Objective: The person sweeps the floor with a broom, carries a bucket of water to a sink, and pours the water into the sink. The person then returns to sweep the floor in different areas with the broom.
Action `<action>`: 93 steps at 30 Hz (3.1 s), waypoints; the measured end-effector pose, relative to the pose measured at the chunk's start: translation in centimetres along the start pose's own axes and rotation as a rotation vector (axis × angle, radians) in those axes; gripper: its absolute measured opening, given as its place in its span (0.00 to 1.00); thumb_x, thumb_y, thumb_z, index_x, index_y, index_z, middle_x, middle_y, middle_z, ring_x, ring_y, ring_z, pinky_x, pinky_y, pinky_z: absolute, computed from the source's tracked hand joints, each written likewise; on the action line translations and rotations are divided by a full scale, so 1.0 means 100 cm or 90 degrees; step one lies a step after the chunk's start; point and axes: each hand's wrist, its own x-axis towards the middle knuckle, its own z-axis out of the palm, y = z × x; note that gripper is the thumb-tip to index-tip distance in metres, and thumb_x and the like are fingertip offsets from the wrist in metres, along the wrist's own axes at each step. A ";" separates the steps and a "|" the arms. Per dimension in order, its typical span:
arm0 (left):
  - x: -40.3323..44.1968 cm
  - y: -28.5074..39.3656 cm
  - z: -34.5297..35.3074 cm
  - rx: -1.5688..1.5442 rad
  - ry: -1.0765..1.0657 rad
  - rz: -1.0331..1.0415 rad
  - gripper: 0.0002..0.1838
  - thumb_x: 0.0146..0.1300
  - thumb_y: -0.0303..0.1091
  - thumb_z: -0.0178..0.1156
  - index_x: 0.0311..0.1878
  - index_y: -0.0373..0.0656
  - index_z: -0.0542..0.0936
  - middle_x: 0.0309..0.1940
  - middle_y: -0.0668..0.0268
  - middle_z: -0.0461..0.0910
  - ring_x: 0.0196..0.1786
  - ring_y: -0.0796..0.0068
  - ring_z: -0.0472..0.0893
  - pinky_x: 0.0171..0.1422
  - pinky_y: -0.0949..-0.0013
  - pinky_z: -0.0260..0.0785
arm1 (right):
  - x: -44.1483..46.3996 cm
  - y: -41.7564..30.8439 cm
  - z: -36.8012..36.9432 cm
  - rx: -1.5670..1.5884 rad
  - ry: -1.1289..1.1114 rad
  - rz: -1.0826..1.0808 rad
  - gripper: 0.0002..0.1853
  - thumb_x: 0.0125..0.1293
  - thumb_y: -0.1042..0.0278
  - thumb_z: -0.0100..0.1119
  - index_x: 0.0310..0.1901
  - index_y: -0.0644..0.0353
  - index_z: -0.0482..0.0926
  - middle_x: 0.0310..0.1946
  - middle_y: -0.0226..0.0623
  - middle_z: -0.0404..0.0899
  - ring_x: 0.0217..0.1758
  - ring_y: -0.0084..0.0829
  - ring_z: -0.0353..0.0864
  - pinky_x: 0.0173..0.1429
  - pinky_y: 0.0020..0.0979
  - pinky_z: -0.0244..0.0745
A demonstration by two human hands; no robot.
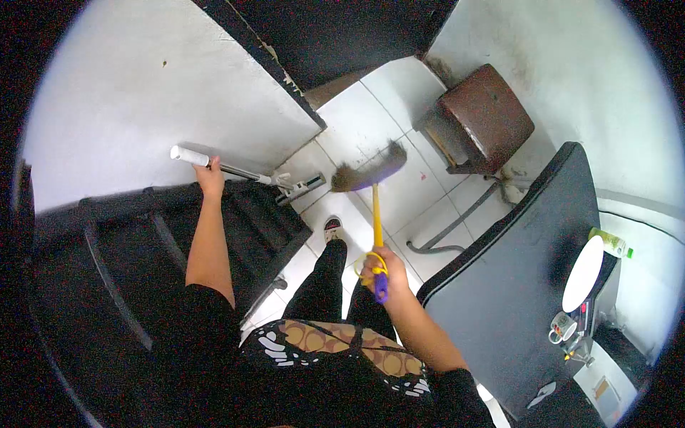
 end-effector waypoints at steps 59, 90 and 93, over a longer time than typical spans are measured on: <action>0.017 -0.045 0.034 -0.168 -0.123 -0.306 0.34 0.47 0.36 0.66 0.54 0.33 0.60 0.52 0.52 0.66 0.53 0.60 0.68 0.56 0.63 0.60 | -0.080 -0.073 0.049 0.000 0.146 0.024 0.05 0.60 0.72 0.41 0.38 0.56 0.62 0.09 0.22 0.58 0.08 0.17 0.58 0.11 0.22 0.54; -0.034 0.242 0.243 0.346 -0.753 0.507 0.15 0.46 0.37 0.57 0.38 0.42 0.76 0.37 0.55 0.77 0.43 0.57 0.75 0.49 0.61 0.66 | -0.098 -0.073 -0.065 0.176 0.058 -0.302 0.07 0.61 0.71 0.39 0.25 0.58 0.62 0.15 0.30 0.63 0.19 0.24 0.63 0.20 0.24 0.59; -0.040 0.309 0.292 0.331 -0.792 0.732 0.14 0.47 0.34 0.56 0.38 0.40 0.76 0.40 0.55 0.75 0.46 0.54 0.73 0.50 0.59 0.66 | -0.097 -0.073 -0.058 0.255 0.045 -0.309 0.07 0.60 0.70 0.40 0.25 0.60 0.63 0.16 0.32 0.63 0.19 0.25 0.64 0.20 0.24 0.59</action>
